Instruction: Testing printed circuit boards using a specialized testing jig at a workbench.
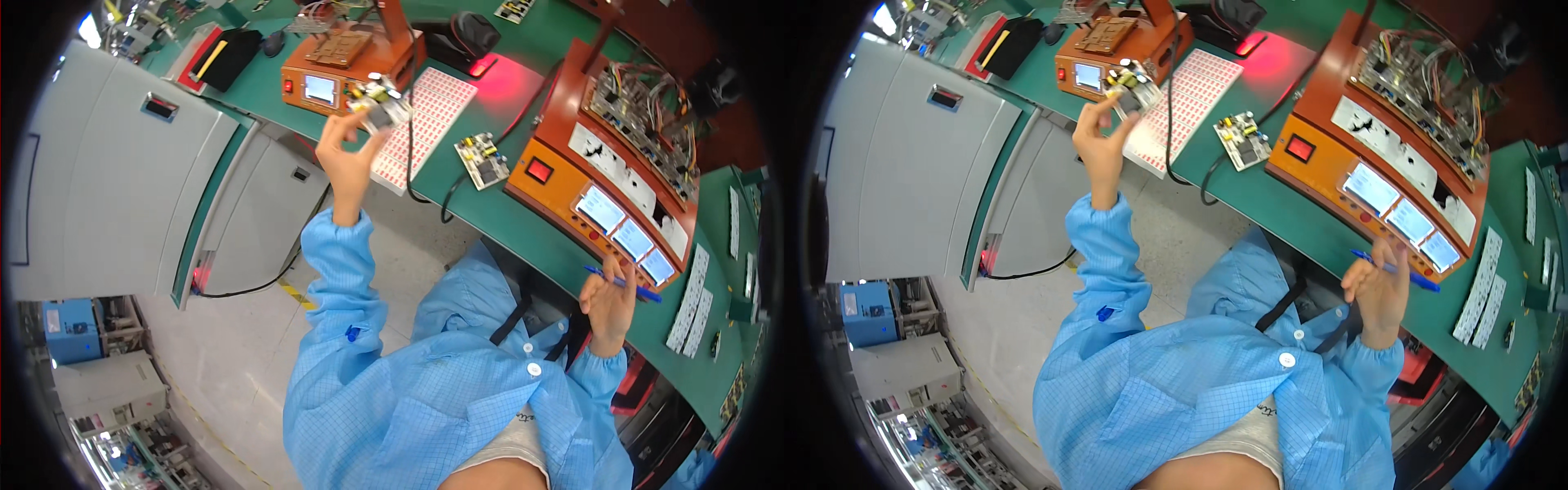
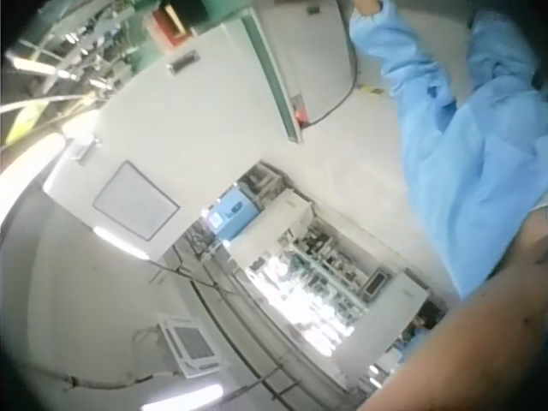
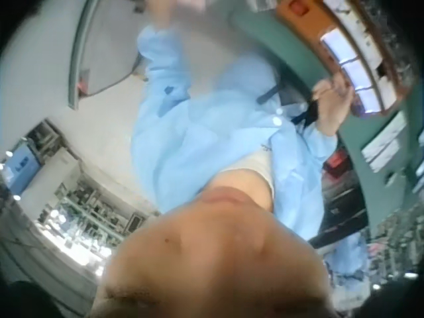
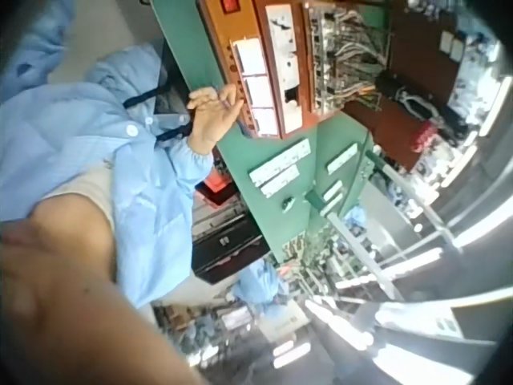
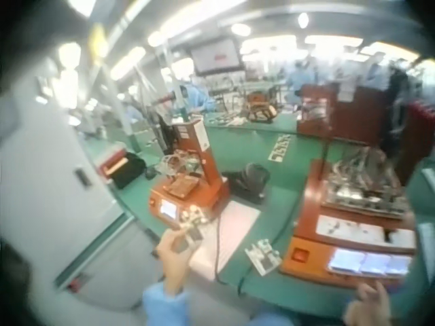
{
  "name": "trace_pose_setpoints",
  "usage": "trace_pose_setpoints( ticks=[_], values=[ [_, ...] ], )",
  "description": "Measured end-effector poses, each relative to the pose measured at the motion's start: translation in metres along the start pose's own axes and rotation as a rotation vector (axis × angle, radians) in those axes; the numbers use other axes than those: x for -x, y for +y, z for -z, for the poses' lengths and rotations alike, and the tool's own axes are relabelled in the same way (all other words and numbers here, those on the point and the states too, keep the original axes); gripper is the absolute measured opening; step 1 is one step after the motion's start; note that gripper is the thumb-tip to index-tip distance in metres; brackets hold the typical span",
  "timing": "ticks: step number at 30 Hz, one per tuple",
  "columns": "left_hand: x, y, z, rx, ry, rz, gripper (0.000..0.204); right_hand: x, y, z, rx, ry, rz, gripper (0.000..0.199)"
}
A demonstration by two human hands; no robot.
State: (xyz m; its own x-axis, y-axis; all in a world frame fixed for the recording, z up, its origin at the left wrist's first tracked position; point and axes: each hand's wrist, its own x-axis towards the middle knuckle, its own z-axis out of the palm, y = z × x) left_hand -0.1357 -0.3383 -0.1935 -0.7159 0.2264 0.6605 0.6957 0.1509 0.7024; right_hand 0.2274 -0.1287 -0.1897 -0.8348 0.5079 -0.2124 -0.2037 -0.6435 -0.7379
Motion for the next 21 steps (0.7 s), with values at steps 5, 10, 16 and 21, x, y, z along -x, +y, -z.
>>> trace_pose_setpoints(
  ticks=[5, 10, 16, 21],
  values=[
    [-0.045, -0.074, 0.001, 0.196, 0.36, 0.334, 0.037, 0.008, 0.001, 0.009, -0.033, 0.065, 0.032, 0.035],
    [-0.097, -0.11, -0.015, -0.062, 0.401, 0.235, 0.045, 0.008, 0.003, 0.01, -0.074, 0.026, 0.055, 0.034],
    [-0.121, -0.114, -0.043, -0.239, 0.304, 0.118, 0.042, 0.006, 0.005, 0.01, -0.101, 0.036, 0.062, 0.033],
    [-0.124, -0.113, -0.044, -0.366, 0.274, 0.263, 0.045, 0.009, 0.004, 0.012, -0.119, 0.049, 0.075, 0.033]
  ],
)
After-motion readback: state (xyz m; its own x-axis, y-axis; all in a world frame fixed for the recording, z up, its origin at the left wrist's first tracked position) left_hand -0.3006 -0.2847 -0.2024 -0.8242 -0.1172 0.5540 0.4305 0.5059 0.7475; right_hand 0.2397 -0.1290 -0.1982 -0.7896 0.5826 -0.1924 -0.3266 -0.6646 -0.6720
